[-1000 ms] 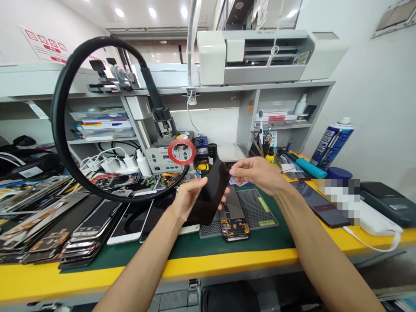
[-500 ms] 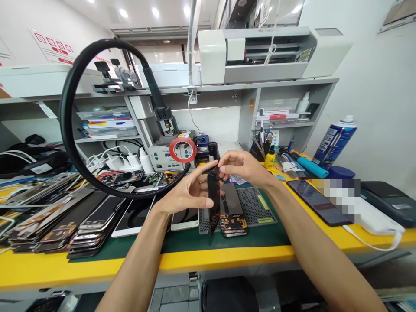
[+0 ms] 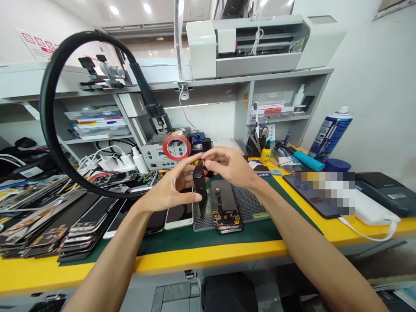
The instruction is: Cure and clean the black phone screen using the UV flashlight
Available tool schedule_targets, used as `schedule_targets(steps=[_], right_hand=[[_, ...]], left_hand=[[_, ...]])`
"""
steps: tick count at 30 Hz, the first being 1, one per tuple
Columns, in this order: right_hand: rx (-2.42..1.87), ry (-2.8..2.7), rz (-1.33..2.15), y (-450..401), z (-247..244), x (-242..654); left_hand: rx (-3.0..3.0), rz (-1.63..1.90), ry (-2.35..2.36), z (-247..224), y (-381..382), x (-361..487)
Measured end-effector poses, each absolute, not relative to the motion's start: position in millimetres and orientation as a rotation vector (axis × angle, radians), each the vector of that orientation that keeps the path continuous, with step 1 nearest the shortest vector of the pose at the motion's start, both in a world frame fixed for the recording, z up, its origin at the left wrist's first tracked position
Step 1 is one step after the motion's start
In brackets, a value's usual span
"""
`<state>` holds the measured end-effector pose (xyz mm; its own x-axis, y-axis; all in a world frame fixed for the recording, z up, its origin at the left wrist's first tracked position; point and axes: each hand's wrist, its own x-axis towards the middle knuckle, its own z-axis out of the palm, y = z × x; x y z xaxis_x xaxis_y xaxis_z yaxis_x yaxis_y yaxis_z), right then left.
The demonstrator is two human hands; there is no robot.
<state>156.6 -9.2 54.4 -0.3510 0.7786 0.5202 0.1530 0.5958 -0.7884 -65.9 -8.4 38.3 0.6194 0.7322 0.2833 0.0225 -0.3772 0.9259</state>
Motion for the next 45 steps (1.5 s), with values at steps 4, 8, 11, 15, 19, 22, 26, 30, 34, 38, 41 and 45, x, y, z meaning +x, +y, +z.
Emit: schedule_targets(steps=[4, 8, 11, 15, 19, 22, 26, 30, 34, 38, 41, 45], right_hand=[[-0.778, -1.825, 0.742, -6, 46, 158], [-0.786, -1.873, 0.673, -4, 40, 162], [-0.786, -1.887, 0.632, -4, 36, 162], [-0.781, -1.895, 0.527, -7, 31, 162], [-0.742, -1.896, 0.447, -8, 28, 161], [-0.728, -1.883, 0.463, -7, 27, 159], [-0.722, -1.887, 0.452, -7, 26, 157], [-0.725, -1.854, 0.428, -7, 26, 154], [-0.721, -1.83, 0.487, -4, 25, 155], [-0.703, -1.851, 0.514, -1, 23, 157], [-0.699, -1.862, 0.518, -2, 23, 157], [-0.711, -1.863, 0.555, -5, 25, 155]], left_hand=[[1.901, 0.852, 0.657, 31, -8, -61], [1.874, 0.82, 0.61, 26, -8, -60], [1.842, 0.832, 0.582, 24, -6, -59], [1.849, 0.837, 0.571, 22, -5, -61], [1.832, 0.817, 0.592, 21, -4, -64], [1.74, 0.883, 0.576, 22, -1, -61], [1.56, 1.024, 0.635, 31, 6, -47], [1.526, 1.113, 0.757, 40, 15, -34], [1.439, 1.077, 0.775, 40, 19, -29], [1.372, 1.08, 0.787, 37, 19, -26], [1.342, 1.064, 0.755, 38, 17, -25], [1.384, 1.057, 0.743, 42, 16, -24]])
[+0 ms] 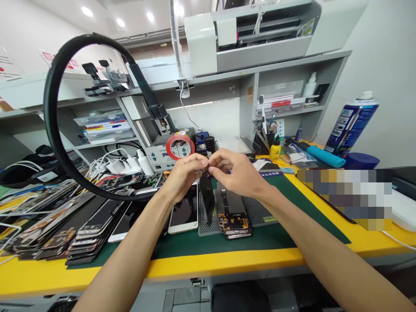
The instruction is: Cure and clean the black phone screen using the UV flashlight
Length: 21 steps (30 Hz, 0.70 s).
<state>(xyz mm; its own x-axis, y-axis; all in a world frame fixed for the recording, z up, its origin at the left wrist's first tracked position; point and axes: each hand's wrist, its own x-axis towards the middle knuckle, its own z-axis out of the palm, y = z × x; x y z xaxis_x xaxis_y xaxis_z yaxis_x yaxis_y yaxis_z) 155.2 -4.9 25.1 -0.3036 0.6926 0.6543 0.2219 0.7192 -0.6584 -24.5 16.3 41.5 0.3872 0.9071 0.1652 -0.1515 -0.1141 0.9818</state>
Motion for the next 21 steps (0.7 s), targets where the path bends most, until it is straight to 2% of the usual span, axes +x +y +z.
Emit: schedule_targets(steps=[21], right_hand=[[-0.728, -1.647, 0.989, 2, 31, 148]], left_hand=[[1.344, 1.104, 0.732, 34, 14, -15]])
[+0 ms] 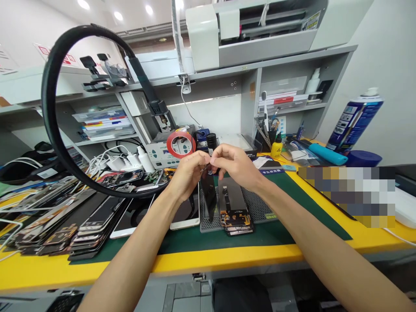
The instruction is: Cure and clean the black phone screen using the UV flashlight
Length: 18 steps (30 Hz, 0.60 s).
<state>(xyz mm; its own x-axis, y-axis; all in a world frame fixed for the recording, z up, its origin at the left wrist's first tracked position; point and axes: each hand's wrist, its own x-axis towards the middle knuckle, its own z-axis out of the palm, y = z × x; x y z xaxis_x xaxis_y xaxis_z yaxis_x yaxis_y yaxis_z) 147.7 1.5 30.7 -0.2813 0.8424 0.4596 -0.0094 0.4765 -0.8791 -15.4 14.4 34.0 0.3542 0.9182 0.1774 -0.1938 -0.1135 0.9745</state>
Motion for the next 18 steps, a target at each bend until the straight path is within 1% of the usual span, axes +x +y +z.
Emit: schedule_targets(steps=[7, 14, 18], right_hand=[[-0.688, -1.676, 0.856, 0.5, 29.6, 150.2], [-0.667, -1.802, 0.409, -5.8, 27.5, 147.2], [-0.673, -1.827, 0.291, -8.0, 29.0, 145.7]], left_hand=[[1.281, 1.126, 0.731, 36.0, 9.6, -11.4], [1.301, 1.18, 0.742, 35.5, 8.6, -9.9], [1.316, 1.19, 0.739, 35.3, 8.7, -9.6]])
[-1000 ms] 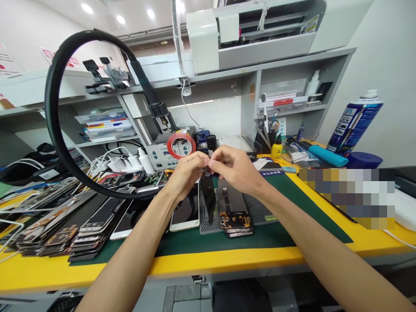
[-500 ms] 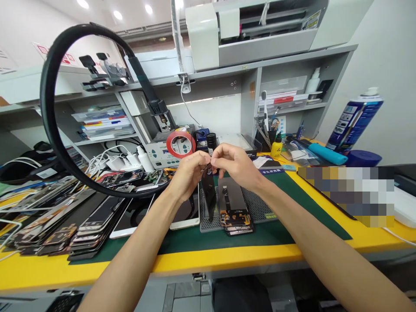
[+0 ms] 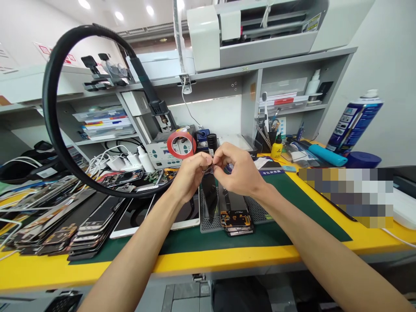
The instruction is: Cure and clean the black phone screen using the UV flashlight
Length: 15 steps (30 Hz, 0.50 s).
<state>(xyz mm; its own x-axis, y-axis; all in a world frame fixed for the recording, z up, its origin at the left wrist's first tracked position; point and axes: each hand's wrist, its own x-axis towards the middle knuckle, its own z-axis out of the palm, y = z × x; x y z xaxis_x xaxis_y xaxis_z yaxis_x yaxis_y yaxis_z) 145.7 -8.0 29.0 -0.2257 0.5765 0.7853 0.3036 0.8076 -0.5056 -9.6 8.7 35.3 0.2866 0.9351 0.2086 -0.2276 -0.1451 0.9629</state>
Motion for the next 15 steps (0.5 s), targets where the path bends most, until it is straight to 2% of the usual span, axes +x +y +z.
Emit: schedule_targets(steps=[15], right_hand=[[-0.666, -1.85, 0.221, -9.4, 28.2, 145.6]], left_hand=[[1.16, 1.121, 0.699, 32.9, 10.1, -13.5]])
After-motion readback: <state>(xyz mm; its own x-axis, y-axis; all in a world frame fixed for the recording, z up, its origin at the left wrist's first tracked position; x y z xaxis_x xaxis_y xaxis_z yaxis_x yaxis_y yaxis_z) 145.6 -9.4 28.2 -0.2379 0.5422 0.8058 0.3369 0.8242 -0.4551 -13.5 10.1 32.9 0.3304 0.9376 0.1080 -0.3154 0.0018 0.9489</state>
